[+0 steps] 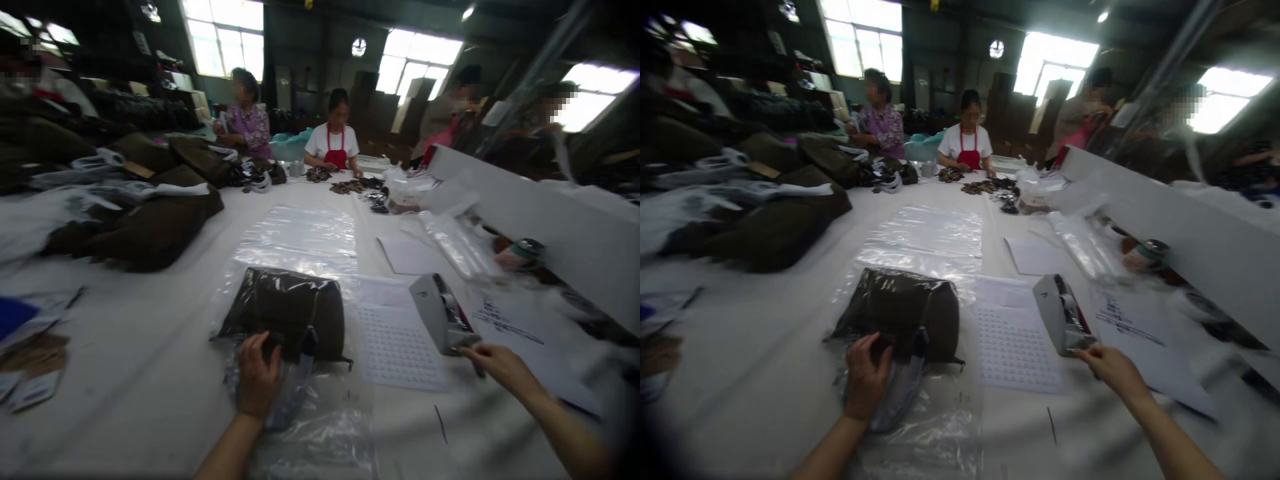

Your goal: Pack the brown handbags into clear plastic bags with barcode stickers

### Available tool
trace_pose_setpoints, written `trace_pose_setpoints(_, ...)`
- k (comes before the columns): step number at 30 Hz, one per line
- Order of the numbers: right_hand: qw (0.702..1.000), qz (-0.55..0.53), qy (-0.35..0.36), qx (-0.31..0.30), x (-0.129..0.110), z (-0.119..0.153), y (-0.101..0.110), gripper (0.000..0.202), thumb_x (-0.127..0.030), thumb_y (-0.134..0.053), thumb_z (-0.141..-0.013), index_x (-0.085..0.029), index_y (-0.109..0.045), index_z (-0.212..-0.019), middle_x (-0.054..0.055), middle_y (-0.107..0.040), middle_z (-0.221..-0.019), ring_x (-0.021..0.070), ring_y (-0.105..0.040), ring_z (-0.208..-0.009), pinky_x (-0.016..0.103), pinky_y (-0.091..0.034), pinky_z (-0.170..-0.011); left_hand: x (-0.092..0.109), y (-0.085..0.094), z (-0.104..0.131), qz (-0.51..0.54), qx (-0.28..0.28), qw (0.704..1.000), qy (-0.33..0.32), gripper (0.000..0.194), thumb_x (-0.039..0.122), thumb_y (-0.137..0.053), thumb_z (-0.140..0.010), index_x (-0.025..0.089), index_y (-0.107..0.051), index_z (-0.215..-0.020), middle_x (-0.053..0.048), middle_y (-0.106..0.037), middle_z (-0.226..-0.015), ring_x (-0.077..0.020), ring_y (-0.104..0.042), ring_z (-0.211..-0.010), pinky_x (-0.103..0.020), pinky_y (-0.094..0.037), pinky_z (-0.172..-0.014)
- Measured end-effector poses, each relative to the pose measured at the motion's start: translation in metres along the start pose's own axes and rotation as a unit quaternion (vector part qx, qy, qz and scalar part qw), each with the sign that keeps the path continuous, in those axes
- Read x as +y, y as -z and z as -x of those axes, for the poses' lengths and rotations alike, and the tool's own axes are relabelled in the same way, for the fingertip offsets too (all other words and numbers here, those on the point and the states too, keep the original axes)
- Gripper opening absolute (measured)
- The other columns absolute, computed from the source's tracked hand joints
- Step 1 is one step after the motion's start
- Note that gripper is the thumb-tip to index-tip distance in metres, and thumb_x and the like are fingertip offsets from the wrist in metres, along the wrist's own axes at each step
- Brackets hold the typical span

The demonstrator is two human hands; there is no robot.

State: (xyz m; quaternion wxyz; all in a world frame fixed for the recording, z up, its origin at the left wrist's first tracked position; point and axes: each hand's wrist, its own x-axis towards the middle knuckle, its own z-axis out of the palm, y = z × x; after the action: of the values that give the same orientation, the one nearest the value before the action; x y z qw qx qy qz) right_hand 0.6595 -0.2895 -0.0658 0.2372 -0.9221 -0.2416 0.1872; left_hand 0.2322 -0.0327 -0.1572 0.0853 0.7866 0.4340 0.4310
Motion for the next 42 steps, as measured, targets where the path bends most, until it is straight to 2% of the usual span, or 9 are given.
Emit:
trace_pose_setpoints(4, 0.965, -0.012, 0.194, -0.177, -0.147, 0.022, -0.060, 0.036, -0.053, -0.061, -0.070, -0.019, -0.063, -0.060, 0.001, -0.058, -0.055, 0.0141, -0.051, -0.054, 0.025, -0.037, -0.052, 0.004, 0.002, 0.001, 0.031, 0.002, 0.999, 0.040, 0.036, 0.027, -0.053, -0.085, 0.016, -0.044, -0.119, -0.011, -0.054, -0.107, -0.0244, -0.050, -0.106, -0.045, -0.042, -0.092)
trace_pose_setpoints(8, 0.833, 0.106, 0.435, -0.326, -0.294, 0.081, -0.141, 0.030, -0.044, -0.058, -0.077, -0.017, -0.065, -0.070, 0.000, -0.061, -0.061, 0.0121, -0.054, -0.056, 0.021, -0.038, -0.050, 0.005, 0.005, 0.005, 0.044, 0.015, 0.997, 0.057, 0.040, 0.025, -0.053, -0.085, 0.015, -0.041, -0.122, -0.013, -0.054, -0.109, -0.0248, -0.050, -0.108, -0.045, -0.043, -0.092)
trace_pose_setpoints(14, 0.751, 0.325, 0.532, -0.217, -0.369, 0.117, -0.224, 0.017, -0.030, -0.070, -0.069, -0.014, -0.067, -0.070, 0.013, -0.068, -0.073, 0.0274, -0.064, -0.076, 0.033, -0.046, -0.065, 0.006, 0.012, 0.006, 0.094, 0.018, 0.990, 0.106, 0.040, 0.024, -0.056, -0.083, 0.018, -0.042, -0.119, -0.013, -0.055, -0.112, -0.0255, -0.052, -0.108, -0.046, -0.046, -0.090)
trace_pose_setpoints(19, 0.777, 0.374, 0.497, -0.092, -0.373, 0.076, -0.191, 0.053, -0.044, -0.075, -0.064, -0.009, -0.059, -0.100, 0.018, -0.066, -0.077, 0.0335, -0.063, -0.075, 0.041, -0.048, -0.062, 0.005, 0.017, 0.008, 0.076, -0.023, 0.994, 0.078, 0.016, 0.019, -0.052, -0.085, 0.018, -0.058, -0.100, -0.012, -0.056, -0.115, -0.0249, -0.051, -0.113, -0.048, -0.045, -0.095)
trace_pose_setpoints(22, 0.787, 0.372, 0.492, -0.022, -0.332, 0.049, -0.143, 0.038, -0.033, -0.061, -0.080, -0.011, -0.054, -0.111, 0.017, -0.064, -0.094, 0.0321, -0.059, -0.093, 0.043, -0.048, -0.074, -0.001, 0.018, 0.006, 0.024, -0.066, 0.997, 0.004, 0.027, 0.016, -0.048, -0.086, 0.019, -0.059, -0.110, -0.013, -0.052, -0.127, -0.0271, -0.046, -0.121, -0.051, -0.042, -0.099)
trace_pose_setpoints(25, 0.691, 0.328, 0.642, 0.042, -0.241, 0.048, -0.115, 0.047, -0.005, -0.046, -0.082, -0.023, -0.048, -0.125, 0.011, -0.051, -0.127, 0.0266, -0.043, -0.120, 0.043, -0.037, -0.098, -0.008, 0.014, -0.008, -0.008, -0.112, 0.992, -0.056, 0.034, 0.016, -0.049, -0.085, 0.019, -0.057, -0.118, -0.013, -0.048, -0.133, -0.0294, -0.039, -0.128, -0.052, -0.041, -0.101)
trace_pose_setpoints(29, 0.561, 0.302, 0.770, 0.032, -0.118, 0.077, -0.135, 0.062, -0.001, -0.042, -0.081, -0.038, -0.042, -0.131, -0.004, -0.047, -0.133, 0.0212, -0.031, -0.130, 0.046, -0.014, -0.112, -0.012, 0.024, -0.025, 0.010, -0.121, 0.989, -0.081, 0.036, 0.011, -0.044, -0.085, 0.016, -0.058, -0.118, -0.014, -0.046, -0.136, -0.0290, -0.032, -0.132, -0.050, -0.038, -0.103)
trace_pose_setpoints(36, 0.663, 0.135, 0.728, -0.111, -0.102, 0.108, -0.185, 0.042, -0.018, -0.044, -0.090, -0.025, -0.046, -0.131, 0.005, -0.055, -0.128, 0.0209, -0.039, -0.127, 0.042, -0.032, -0.107, -0.006, 0.104, 0.055, 0.080, -0.272, 0.934, -0.217, 0.061, 0.002, -0.040, -0.071, 0.021, -0.047, -0.129, -0.008, -0.057, -0.124, -0.0217, -0.046, -0.122, -0.043, -0.040, -0.103)
trace_pose_setpoints(42, 0.802, 0.033, 0.539, -0.254, -0.150, 0.124, -0.154, 0.044, -0.043, -0.030, -0.094, -0.020, -0.064, -0.109, 0.010, -0.067, -0.105, 0.0243, -0.058, -0.105, 0.043, -0.042, -0.097, -0.006, 0.106, 0.066, 0.173, -0.296, 0.939, 0.036, 0.024, 0.026, -0.046, -0.083, 0.018, -0.066, -0.095, -0.011, -0.068, -0.099, -0.0248, -0.060, -0.100, -0.044, -0.044, -0.094)
